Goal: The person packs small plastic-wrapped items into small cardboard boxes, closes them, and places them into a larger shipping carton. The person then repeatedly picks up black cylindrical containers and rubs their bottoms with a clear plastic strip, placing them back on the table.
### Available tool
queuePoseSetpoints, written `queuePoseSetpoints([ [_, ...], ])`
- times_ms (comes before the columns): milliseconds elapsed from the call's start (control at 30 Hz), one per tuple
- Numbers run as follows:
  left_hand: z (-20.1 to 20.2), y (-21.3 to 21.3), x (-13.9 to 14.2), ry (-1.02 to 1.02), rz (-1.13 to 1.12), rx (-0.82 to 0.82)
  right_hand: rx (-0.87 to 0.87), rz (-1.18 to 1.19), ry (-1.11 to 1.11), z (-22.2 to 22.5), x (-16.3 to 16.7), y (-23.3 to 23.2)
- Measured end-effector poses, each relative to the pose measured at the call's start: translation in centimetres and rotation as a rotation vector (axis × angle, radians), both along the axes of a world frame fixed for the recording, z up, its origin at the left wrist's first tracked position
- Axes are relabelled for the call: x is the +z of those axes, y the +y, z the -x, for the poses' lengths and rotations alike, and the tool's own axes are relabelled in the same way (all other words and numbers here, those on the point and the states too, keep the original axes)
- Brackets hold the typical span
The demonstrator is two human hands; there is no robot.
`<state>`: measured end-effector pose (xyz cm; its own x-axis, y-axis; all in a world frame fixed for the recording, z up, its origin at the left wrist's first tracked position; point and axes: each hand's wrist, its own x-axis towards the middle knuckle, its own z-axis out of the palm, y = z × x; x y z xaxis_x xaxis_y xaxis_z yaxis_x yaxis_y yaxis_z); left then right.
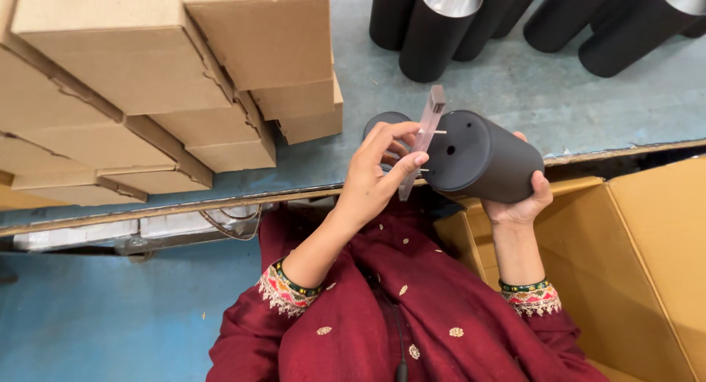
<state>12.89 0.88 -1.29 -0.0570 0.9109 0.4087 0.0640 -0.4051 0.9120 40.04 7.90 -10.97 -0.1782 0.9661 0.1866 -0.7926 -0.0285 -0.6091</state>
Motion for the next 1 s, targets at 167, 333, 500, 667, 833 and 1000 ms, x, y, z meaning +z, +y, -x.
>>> queuePoseSetpoints([
  [167,-0.3,-0.4,-0.2,0.079,0.017,-0.002,-0.03,0.015,0.003,-0.6,-0.2,-0.5],
  [333,-0.6,-0.8,0.2,0.166,0.021,0.017,-0.046,0.016,-0.02,-1.1,-0.2,-0.9],
  [500,-0.7,-0.1,0.4,0.222,0.036,0.061,-0.05,0.038,-0.043,-1.2,-0.4,-0.8],
  [667,-0.9,0.1,0.5,0.304,0.098,0.094,-0.055,0.06,-0.07,-1.0,-0.4,-0.7],
  [833,-0.9,-0.2,0.9,0.312,0.182,0.071,-0.034,0.046,-0.068,-0.6,-0.6,-0.8],
  [1000,1.3,-0.8,1.6,0.588,-0.197,-0.051,0.015,0.088,-0.018,-0.4,-1.2,-0.8],
])
